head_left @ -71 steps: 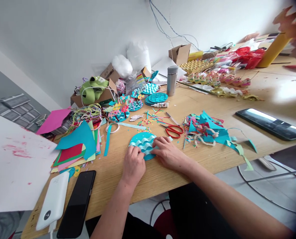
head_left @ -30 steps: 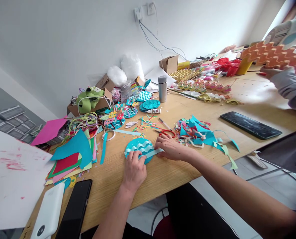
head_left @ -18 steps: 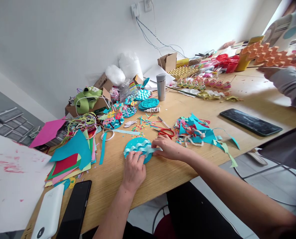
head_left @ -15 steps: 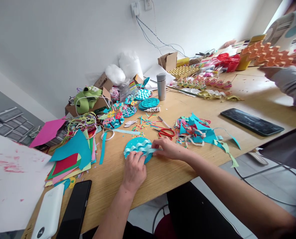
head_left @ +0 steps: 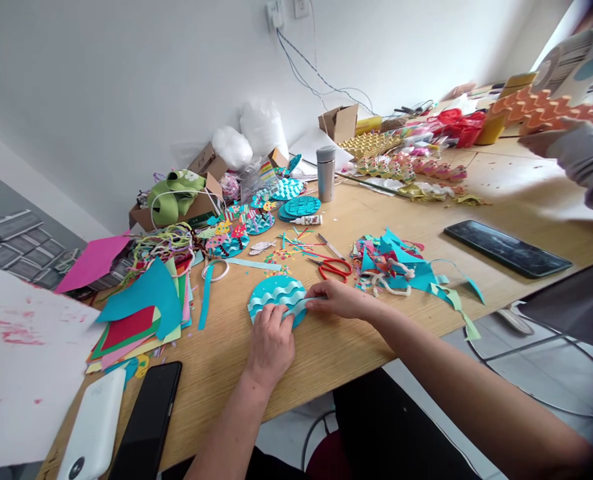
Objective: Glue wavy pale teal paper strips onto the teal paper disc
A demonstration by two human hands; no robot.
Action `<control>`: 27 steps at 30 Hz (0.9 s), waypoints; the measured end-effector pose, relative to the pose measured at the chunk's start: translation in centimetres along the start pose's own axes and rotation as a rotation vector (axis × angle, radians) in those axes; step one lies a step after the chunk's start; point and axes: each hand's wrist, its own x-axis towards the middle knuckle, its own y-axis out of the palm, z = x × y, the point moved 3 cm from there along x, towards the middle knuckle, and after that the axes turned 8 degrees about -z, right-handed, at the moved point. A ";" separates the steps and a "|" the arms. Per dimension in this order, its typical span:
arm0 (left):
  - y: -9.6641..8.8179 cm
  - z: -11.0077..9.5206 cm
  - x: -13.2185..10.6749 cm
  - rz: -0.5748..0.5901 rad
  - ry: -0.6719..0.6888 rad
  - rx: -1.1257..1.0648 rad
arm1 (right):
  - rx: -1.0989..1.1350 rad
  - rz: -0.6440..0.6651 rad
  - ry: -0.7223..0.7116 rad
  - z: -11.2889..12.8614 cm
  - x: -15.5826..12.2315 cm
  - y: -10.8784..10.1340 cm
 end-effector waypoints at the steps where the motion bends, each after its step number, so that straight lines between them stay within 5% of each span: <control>1: 0.0 0.0 0.0 0.000 -0.001 0.006 | -0.011 -0.010 0.008 0.1 0.0 0.0; 18: -0.1 -0.4 -0.1 -0.021 0.002 0.080 | -0.247 0.023 0.249 0.9 1.9 0.0; 27: 0.0 -0.4 -0.2 -0.009 0.008 0.080 | -0.309 0.048 0.251 1.2 2.7 -0.3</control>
